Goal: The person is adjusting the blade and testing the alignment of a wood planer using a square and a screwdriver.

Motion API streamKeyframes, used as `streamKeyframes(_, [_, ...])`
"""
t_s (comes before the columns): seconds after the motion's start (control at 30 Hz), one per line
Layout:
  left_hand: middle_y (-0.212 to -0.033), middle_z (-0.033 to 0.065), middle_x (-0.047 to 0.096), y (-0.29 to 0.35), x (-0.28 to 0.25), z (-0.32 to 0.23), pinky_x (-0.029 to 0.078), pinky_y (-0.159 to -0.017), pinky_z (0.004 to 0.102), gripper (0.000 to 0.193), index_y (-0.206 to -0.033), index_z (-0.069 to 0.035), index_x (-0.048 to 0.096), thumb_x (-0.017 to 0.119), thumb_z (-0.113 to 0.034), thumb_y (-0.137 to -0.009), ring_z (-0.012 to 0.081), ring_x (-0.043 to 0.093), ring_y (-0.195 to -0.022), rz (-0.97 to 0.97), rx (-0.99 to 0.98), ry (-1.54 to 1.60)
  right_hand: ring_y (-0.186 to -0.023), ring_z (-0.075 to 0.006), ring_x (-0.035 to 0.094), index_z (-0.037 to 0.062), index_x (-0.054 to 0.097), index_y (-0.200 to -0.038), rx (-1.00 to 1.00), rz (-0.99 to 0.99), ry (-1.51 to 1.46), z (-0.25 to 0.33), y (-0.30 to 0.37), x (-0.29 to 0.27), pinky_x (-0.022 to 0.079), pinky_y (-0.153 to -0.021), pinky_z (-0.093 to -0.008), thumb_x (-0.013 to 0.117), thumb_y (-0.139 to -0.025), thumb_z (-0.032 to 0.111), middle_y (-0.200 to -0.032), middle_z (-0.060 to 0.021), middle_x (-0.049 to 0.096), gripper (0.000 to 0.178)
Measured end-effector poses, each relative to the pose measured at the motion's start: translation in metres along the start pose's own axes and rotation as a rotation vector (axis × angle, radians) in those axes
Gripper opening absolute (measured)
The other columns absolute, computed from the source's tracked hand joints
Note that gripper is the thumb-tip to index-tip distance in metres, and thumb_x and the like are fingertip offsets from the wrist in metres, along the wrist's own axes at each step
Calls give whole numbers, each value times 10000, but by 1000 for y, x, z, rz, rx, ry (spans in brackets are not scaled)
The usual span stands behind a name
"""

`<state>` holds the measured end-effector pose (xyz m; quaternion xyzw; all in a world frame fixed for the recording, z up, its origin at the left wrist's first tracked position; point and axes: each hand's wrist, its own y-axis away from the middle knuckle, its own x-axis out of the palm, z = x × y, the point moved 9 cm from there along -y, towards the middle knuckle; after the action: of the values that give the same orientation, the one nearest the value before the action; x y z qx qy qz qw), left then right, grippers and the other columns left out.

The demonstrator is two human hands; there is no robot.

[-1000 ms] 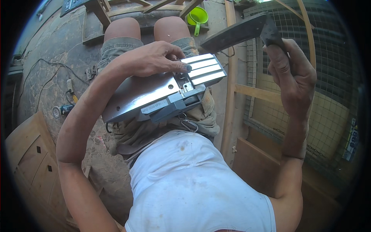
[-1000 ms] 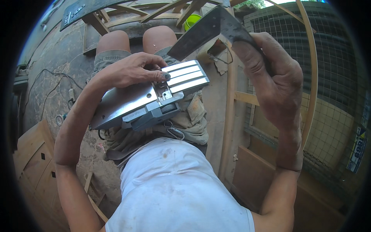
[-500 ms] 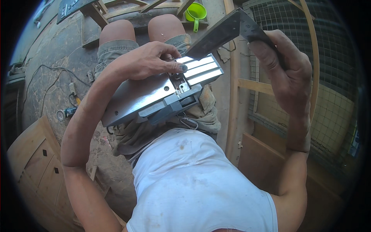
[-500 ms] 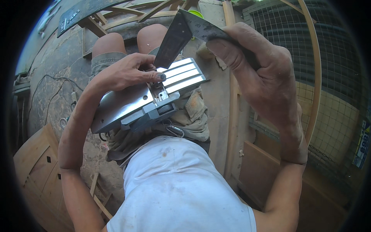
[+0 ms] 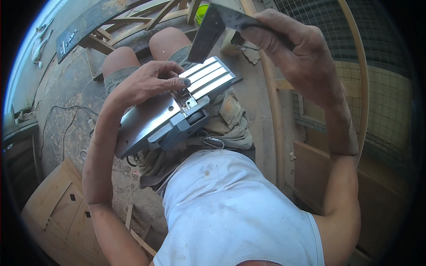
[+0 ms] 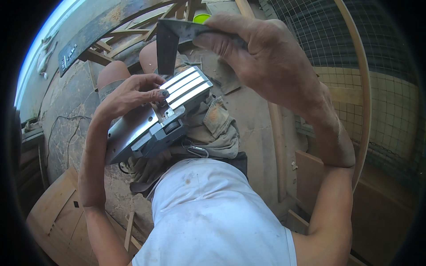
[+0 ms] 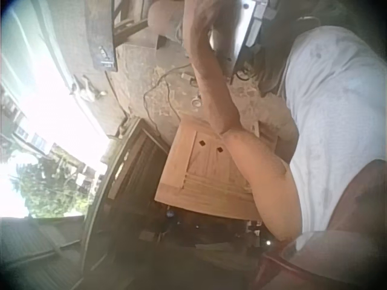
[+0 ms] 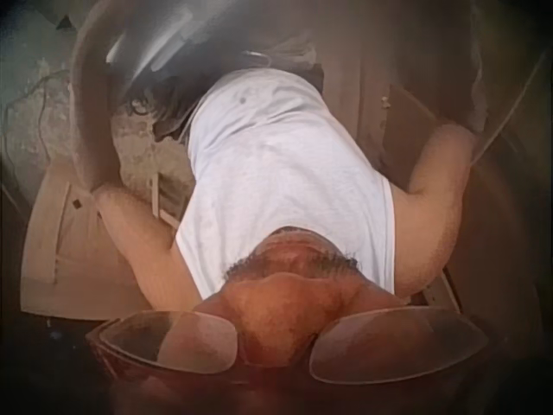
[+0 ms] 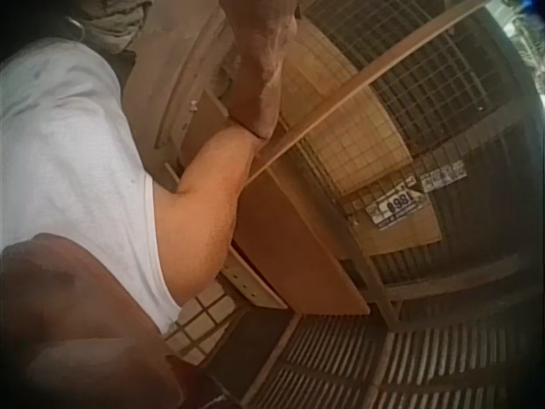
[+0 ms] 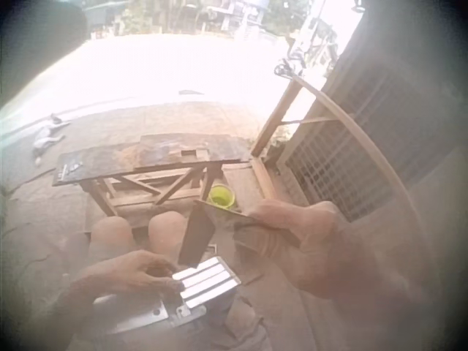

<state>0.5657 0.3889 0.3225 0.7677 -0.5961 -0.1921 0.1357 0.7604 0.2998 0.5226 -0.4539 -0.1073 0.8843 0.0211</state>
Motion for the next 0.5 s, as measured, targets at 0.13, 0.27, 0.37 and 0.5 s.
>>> streamKeyframes(0.13, [-1326, 123, 718, -1, -12, 13, 461, -1156, 369, 685, -1423, 1, 678, 788, -524, -998, 215, 638, -1296, 6, -27, 23, -682, -24, 510, 42, 794, -1180, 423, -281, -177, -37, 18, -48, 383, -588, -223, 700, -1128, 238, -796, 69, 625, 223])
streamKeyframes(0.27, [-1496, 218, 654, 1, -20, -5, 415, -1249, 418, 931, -1579, 2, 567, 789, -628, -930, 308, 590, -1431, -48, -28, -104, -593, -65, 584, 57, 771, -1294, 486, -267, -232, -104, 66, -35, 456, -535, -256, 638, -1150, 292, -772, -1, 716, 306])
streamKeyframes(0.37, [-1624, 300, 541, 31, 5, -47, 333, -1336, 460, 1281, -1664, 29, 429, 888, -737, -745, 421, 476, -1565, -160, -45, -390, -612, -41, 561, 35, 750, -1313, 579, -333, -420, -150, 113, 1, 449, -549, -236, 580, -1170, 292, -825, 17, 711, 339])
streamKeyframes(0.5, [-1643, 322, 497, 44, 45, -73, 359, -1326, 479, 1407, -1682, 74, 341, 982, -623, -643, 446, 464, -1561, -245, -30, -863, -658, -40, 582, 25, 702, -1389, 703, -272, -589, -191, 160, 62, 469, -577, -240, 567, -1165, 272, -889, -12, 730, 360])
